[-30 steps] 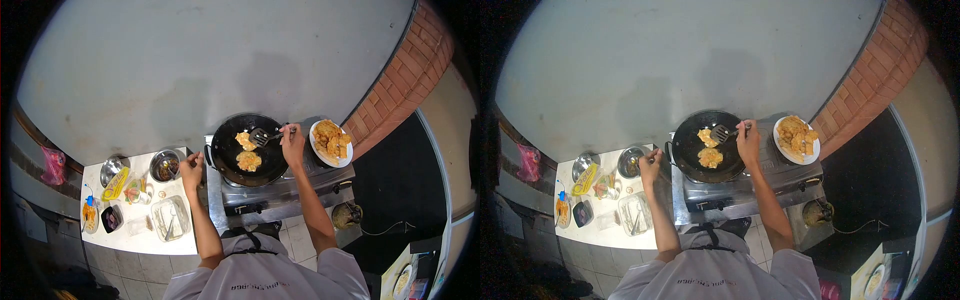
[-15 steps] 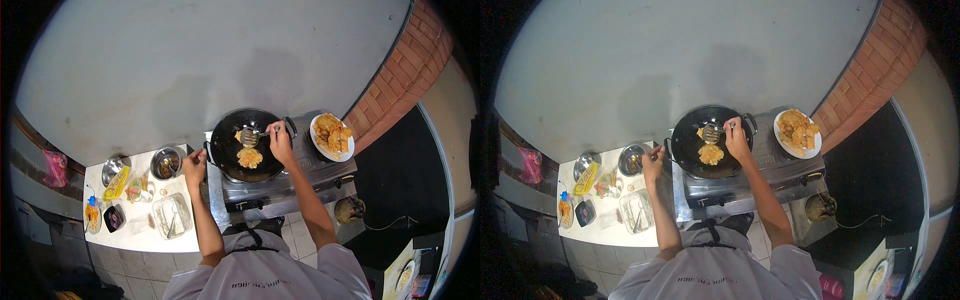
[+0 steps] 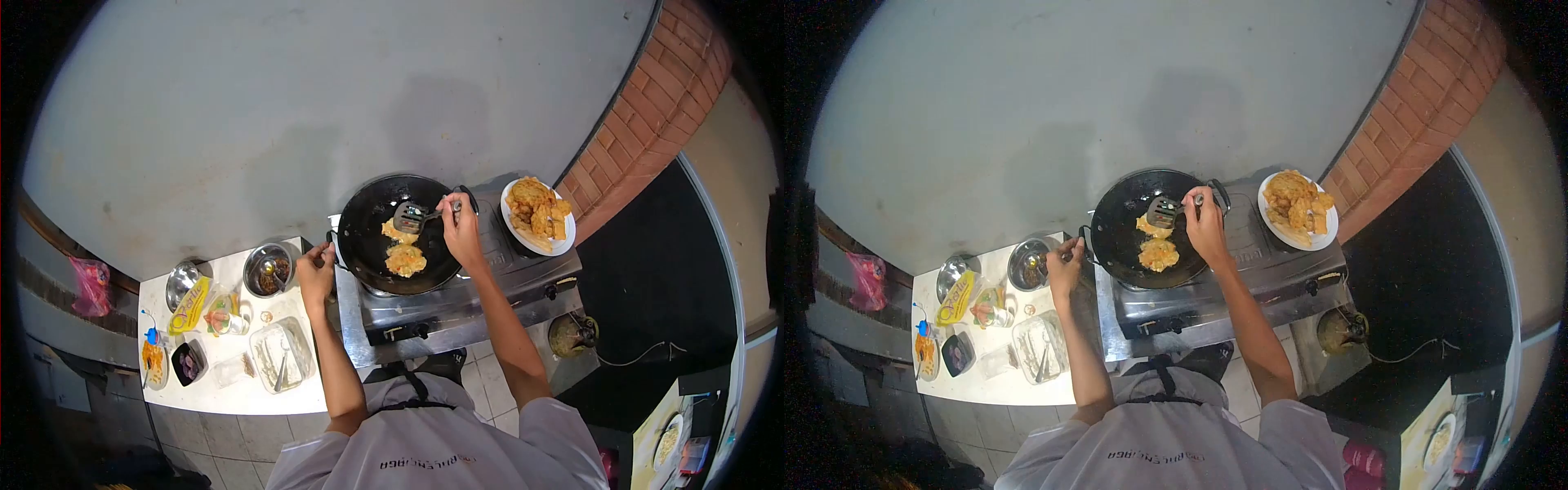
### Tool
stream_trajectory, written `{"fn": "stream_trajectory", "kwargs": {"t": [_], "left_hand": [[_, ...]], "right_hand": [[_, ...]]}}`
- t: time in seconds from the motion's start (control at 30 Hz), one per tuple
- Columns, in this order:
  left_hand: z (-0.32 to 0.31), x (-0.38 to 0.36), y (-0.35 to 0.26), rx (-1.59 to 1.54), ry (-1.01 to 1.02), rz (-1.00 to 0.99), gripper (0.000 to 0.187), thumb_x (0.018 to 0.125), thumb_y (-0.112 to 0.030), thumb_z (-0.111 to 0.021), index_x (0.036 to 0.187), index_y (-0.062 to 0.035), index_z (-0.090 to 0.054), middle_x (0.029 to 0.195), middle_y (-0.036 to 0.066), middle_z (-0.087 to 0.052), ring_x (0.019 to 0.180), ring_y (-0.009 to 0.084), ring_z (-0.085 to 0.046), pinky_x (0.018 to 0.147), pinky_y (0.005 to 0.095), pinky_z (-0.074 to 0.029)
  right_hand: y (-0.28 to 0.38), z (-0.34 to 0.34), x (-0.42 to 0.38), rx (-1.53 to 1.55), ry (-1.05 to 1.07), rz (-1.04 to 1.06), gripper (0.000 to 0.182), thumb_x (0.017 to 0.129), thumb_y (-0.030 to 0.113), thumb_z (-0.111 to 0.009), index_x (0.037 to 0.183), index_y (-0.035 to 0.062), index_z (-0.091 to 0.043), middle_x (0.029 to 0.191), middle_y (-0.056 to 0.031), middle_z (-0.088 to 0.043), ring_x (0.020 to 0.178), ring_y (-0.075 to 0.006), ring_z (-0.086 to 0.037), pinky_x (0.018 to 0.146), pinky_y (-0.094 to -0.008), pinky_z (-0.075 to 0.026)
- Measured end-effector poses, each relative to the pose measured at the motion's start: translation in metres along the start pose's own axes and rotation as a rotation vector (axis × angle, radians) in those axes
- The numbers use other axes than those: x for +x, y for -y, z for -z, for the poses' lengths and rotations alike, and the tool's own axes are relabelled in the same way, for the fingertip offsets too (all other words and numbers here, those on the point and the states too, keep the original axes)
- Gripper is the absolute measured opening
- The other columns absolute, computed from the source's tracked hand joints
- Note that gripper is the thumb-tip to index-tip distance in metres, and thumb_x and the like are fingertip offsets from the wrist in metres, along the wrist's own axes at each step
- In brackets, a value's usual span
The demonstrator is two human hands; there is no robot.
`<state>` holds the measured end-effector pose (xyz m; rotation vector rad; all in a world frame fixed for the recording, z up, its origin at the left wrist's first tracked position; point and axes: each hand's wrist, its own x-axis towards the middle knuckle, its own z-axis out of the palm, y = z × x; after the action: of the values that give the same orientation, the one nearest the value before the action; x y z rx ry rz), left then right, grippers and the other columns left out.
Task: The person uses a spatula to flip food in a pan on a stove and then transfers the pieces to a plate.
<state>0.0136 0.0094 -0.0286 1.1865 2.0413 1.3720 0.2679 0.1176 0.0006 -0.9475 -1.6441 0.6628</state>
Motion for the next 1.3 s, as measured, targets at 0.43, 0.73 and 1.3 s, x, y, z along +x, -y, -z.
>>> {"fn": "stream_trajectory", "kwargs": {"t": [0.43, 0.73, 1.3], "left_hand": [[0.004, -0.002, 0.004, -0.044, -0.058, -0.031, 0.037, 0.085, -0.025, -0.066, 0.104, 0.007, -0.065, 0.072, 0.009, -0.062, 0.065, 0.0108, -0.055, 0.062, 0.027, -0.045], [0.001, -0.004, 0.008, 0.003, -0.068, -0.067, 0.034, 0.084, -0.022, -0.066, 0.1, 0.0079, -0.065, 0.064, 0.006, -0.06, 0.058, 0.009, -0.052, 0.057, 0.0255, -0.044], [-0.005, 0.0, 0.014, -0.017, -0.048, -0.085, 0.031, 0.084, -0.021, -0.067, 0.098, 0.0064, -0.066, 0.063, 0.007, -0.059, 0.058, 0.0101, -0.052, 0.058, 0.0265, -0.044]], "right_hand": [[-0.026, -0.019, -0.022, -0.079, -0.131, -0.082, 0.012, 0.093, 0.009, -0.051, 0.095, 0.0, -0.044, 0.075, -0.0148, -0.063, 0.07, -0.0273, -0.064, 0.062, -0.0339, -0.048], [-0.037, -0.01, -0.027, -0.054, -0.09, -0.069, 0.009, 0.093, 0.006, -0.049, 0.095, -0.0004, -0.043, 0.079, -0.014, -0.062, 0.071, -0.0257, -0.062, 0.064, -0.0341, -0.047], [-0.018, -0.006, -0.034, -0.025, -0.138, -0.259, 0.009, 0.093, 0.006, -0.049, 0.095, 0.0003, -0.044, 0.078, -0.0131, -0.063, 0.07, -0.0237, -0.063, 0.063, -0.0339, -0.048]]}}
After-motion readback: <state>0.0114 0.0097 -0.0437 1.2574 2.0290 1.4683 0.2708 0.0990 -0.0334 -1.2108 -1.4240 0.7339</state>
